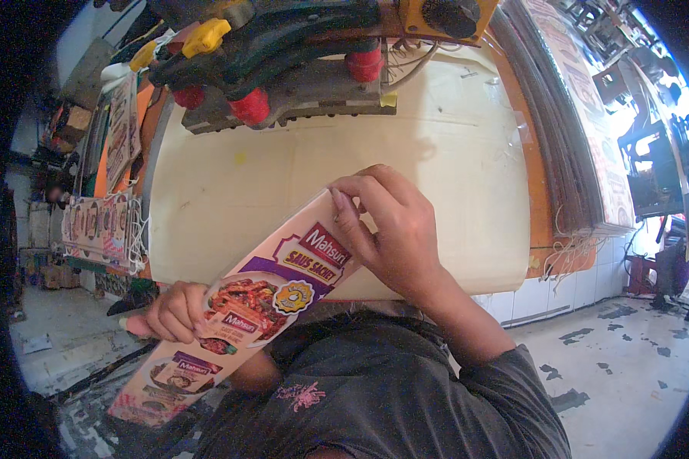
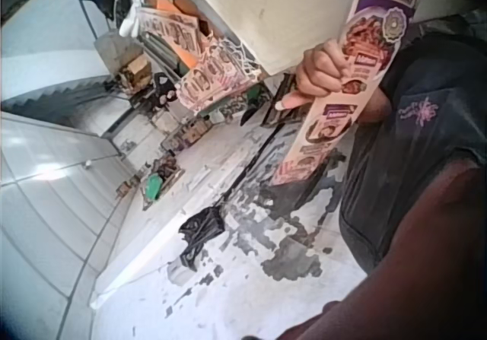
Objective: The person handles a long strip of printed plastic packaging material, folding it along seams and checking it before placing it into a stack on a table.
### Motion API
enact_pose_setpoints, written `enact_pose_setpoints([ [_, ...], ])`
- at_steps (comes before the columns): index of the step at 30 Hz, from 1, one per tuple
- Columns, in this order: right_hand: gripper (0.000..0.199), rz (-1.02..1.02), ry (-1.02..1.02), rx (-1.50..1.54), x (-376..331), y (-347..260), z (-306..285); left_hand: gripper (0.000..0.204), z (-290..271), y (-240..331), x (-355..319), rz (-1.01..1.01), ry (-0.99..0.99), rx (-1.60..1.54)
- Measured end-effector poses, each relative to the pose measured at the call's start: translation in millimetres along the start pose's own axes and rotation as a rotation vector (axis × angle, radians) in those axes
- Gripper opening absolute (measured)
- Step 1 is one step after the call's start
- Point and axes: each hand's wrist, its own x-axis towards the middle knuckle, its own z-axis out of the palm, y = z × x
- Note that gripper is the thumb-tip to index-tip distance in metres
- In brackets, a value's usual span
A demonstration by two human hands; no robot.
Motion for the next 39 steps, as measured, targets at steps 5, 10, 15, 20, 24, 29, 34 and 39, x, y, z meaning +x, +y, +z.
enact_pose_setpoints([
  [5, 0.006, 0.097, 0.017, -0.026, -1, -4, -5, 0.073, 13, -13, 1, 0.018, -0.093, -0.011],
  [10, 0.005, 0.152, 0.08, -0.097, 0, 2, -12, 0.071, 33, -27, 3, 0.004, -0.238, 0.072],
  [15, 0.005, 0.412, 0.13, 0.051, 2, 30, -32, 0.069, 47, -21, 6, 0.056, -0.313, 0.07],
  [20, 0.019, 0.597, 0.083, 1.024, -1, 28, -41, 0.068, 10, 3, -1, 0.111, -0.019, 0.028],
  [24, 0.018, 0.475, -0.091, 1.487, 1, 19, -45, 0.068, -29, 29, -5, 0.164, 0.065, -0.165],
  [29, 0.019, 0.422, -0.244, 1.202, -3, 14, -59, 0.061, -97, 46, 8, 0.411, -0.387, -0.251],
  [34, 0.018, 0.461, -0.163, 0.775, -3, 20, -82, 0.045, -100, 68, 3, 0.546, -0.162, -0.922],
  [39, 0.019, 0.456, 0.04, 0.668, -2, 49, -109, 0.029, -154, 132, -42, 0.492, -0.172, -1.071],
])
